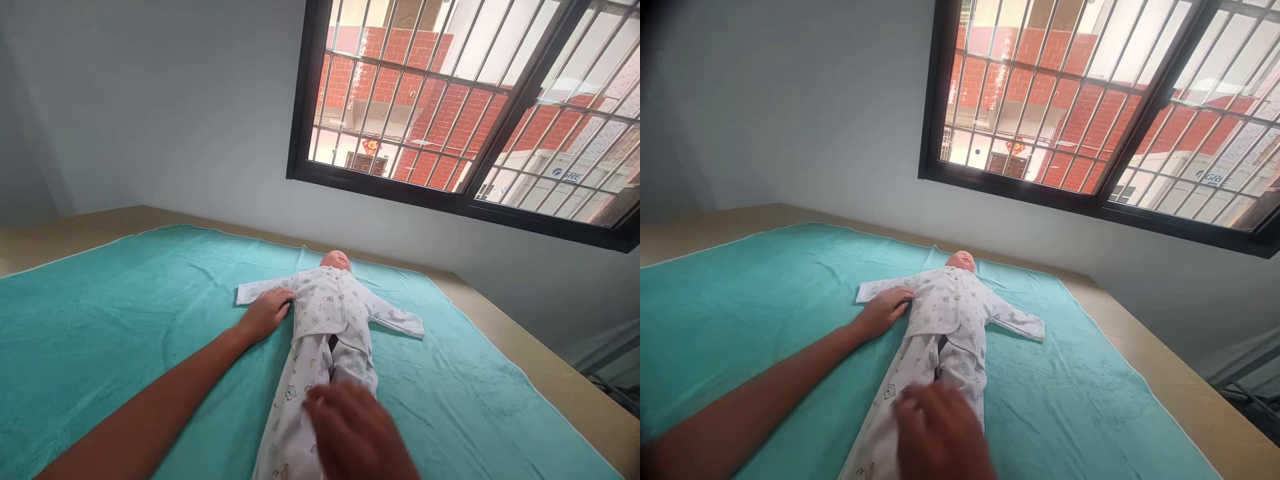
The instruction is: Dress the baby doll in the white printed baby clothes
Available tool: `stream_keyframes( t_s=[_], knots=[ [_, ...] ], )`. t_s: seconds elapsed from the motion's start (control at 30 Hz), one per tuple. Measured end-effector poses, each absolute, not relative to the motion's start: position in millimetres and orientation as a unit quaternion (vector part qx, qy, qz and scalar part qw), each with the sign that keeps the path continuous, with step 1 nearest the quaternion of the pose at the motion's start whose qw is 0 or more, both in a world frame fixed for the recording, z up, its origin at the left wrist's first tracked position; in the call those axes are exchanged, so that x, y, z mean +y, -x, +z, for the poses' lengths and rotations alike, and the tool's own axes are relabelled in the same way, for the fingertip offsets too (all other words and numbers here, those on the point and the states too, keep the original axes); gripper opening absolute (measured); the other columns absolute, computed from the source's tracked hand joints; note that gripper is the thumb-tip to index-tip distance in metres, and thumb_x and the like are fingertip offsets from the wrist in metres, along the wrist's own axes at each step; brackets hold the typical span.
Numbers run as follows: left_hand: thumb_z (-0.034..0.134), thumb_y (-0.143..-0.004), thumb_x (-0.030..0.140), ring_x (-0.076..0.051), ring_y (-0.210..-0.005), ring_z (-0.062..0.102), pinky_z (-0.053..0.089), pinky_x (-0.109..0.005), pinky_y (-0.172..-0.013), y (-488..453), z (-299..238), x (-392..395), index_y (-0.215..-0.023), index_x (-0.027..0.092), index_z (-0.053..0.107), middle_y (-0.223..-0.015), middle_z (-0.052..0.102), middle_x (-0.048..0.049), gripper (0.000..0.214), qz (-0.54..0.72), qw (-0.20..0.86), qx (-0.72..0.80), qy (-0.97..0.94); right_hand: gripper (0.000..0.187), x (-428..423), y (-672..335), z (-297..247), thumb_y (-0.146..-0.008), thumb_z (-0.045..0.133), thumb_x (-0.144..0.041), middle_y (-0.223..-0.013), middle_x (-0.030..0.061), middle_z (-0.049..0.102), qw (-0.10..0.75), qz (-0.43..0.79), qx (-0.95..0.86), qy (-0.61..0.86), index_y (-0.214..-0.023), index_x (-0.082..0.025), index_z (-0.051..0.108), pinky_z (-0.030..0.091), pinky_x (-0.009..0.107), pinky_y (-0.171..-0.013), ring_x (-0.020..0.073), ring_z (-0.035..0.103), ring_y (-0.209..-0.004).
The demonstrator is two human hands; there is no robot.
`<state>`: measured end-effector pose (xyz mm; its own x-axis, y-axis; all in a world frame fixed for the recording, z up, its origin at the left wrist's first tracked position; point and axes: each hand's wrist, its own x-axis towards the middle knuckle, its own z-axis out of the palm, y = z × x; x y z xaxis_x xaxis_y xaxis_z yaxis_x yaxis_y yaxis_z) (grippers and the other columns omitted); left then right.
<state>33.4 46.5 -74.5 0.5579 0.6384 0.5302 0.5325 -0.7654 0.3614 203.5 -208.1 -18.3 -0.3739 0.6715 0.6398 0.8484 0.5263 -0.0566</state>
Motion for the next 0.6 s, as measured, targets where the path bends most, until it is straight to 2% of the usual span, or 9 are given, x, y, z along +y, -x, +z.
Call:
stream_keyframes(
  t_s=[0.1, 0.2, 0.3, 0.4, 0.6],
  knots=[
    [0.044, -0.092, 0.021, -0.021, -0.107, 0.061, 0.048, -0.036, -0.094, -32, -74, 44, -0.110, 0.023, 0.064, -0.113, 0.067, -0.0042, 0.027, 0.334, 0.088, 0.344, -0.873, 0.024, -179, -219, 1, -0.094, 0.048, -0.022, -0.081, 0.0046, 0.064, 0.220, -0.129, -0.755, 0.605, -0.073, -0.020, 0.061, 0.044, 0.031, -0.063, 0.0184, 0.059, -0.074],
    [0.043, -0.093, 0.022, -0.021, -0.100, 0.063, 0.050, -0.034, -0.088, -31, -73, 42, -0.109, 0.023, 0.064, -0.108, 0.069, -0.0031, 0.027, 0.337, 0.091, 0.360, -0.865, 0.025, -160, -226, 10, -0.092, 0.055, -0.031, -0.081, 0.0038, 0.063, 0.146, -0.073, -0.731, 0.663, -0.071, -0.020, 0.061, 0.038, 0.030, -0.062, 0.0185, 0.058, -0.074],
    [0.042, -0.094, 0.024, -0.021, -0.099, 0.064, 0.050, -0.034, -0.087, -30, -74, 42, -0.108, 0.024, 0.065, -0.106, 0.070, -0.0023, 0.027, 0.333, 0.094, 0.366, -0.864, 0.027, -152, -228, 7, -0.092, 0.054, -0.033, -0.081, 0.0007, 0.062, 0.164, 0.000, -0.723, 0.671, -0.070, -0.019, 0.059, 0.032, 0.028, -0.060, 0.0146, 0.056, -0.072],
    [0.041, -0.094, 0.025, -0.020, -0.099, 0.064, 0.049, -0.033, -0.087, -31, -73, 43, -0.108, 0.024, 0.065, -0.106, 0.070, -0.0023, 0.027, 0.329, 0.100, 0.367, -0.864, 0.026, -152, -233, 3, -0.092, 0.052, -0.027, -0.078, -0.0019, 0.060, 0.189, 0.056, -0.716, 0.670, -0.068, -0.018, 0.056, 0.028, 0.025, -0.059, 0.0102, 0.053, -0.068],
    [0.040, -0.094, 0.027, -0.021, -0.099, 0.064, 0.050, -0.034, -0.086, -31, -72, 43, -0.108, 0.024, 0.065, -0.107, 0.070, -0.0026, 0.028, 0.324, 0.114, 0.369, -0.864, 0.022, -162, -241, -4, -0.085, 0.051, -0.012, -0.070, -0.0025, 0.055, 0.190, 0.010, -0.725, 0.662, -0.064, -0.016, 0.049, 0.023, 0.024, -0.058, 0.0081, 0.047, -0.062]
  ],
)
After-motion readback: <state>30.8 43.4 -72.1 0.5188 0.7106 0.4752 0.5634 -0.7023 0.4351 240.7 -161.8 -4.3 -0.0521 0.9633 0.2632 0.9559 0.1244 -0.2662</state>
